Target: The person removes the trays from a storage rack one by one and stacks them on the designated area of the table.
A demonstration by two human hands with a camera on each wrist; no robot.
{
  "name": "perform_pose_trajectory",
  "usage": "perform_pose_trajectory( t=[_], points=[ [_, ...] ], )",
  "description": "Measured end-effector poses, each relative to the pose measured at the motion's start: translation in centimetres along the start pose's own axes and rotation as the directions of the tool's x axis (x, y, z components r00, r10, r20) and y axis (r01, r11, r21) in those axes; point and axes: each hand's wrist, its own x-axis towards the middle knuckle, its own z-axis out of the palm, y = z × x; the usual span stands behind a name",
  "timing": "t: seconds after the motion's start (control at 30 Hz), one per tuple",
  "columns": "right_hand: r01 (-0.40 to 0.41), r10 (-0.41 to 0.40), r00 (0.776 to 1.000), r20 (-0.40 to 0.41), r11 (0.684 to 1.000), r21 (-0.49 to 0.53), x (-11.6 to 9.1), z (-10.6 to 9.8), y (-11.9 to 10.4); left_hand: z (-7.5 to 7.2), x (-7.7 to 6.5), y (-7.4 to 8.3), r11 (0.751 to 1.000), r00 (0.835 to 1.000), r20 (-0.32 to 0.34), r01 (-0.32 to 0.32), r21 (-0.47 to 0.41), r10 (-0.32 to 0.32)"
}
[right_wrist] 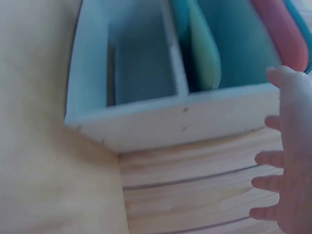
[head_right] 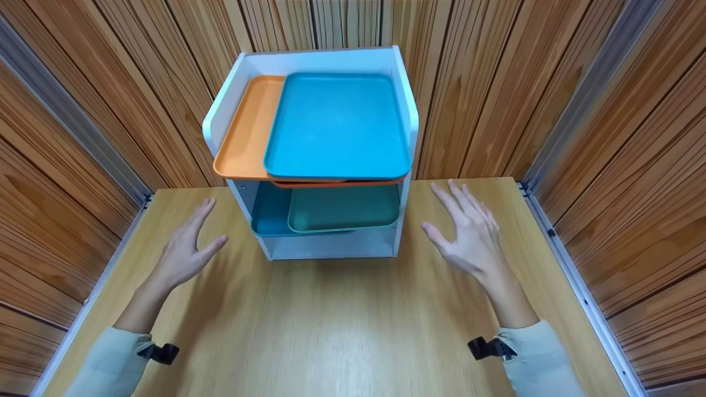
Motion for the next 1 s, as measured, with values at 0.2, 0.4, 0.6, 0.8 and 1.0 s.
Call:
perform_pose_trajectory(
  t=[0.2, 0.4, 0.6, 0.8, 1.0],
  points=[
    [-0.041, 0.104, 0.982, -0.159, 0.933, 0.358, 0.6, -0.2, -2.9, 0.0, 1.7, 1.5, 0.944, 0.993, -0.113, -0.069, -0.322, 0.034],
    [-0.067, 0.236, 0.952, -0.193, 0.779, 0.623, 1.5, -0.6, -6.4, 0.2, 3.2, 3.0, 0.867, 0.983, -0.174, -0.135, -0.480, 0.057],
    [-0.119, 0.352, 0.930, -0.104, 0.557, 0.822, 1.9, -1.3, -8.8, 1.6, 4.0, 4.1, 0.772, 0.982, -0.176, -0.160, -0.615, 0.063],
    [-0.159, 0.408, 0.912, -0.041, 0.443, 0.882, 2.3, -1.3, -10.5, 2.5, 4.9, 4.9, 0.732, 0.975, -0.214, -0.193, -0.653, 0.066],
    [-0.164, 0.435, 0.900, -0.027, 0.395, 0.904, 3.2, -0.6, -11.5, 2.6, 5.6, 5.0, 0.718, 0.970, -0.234, -0.212, -0.663, 0.070]
  ],
)
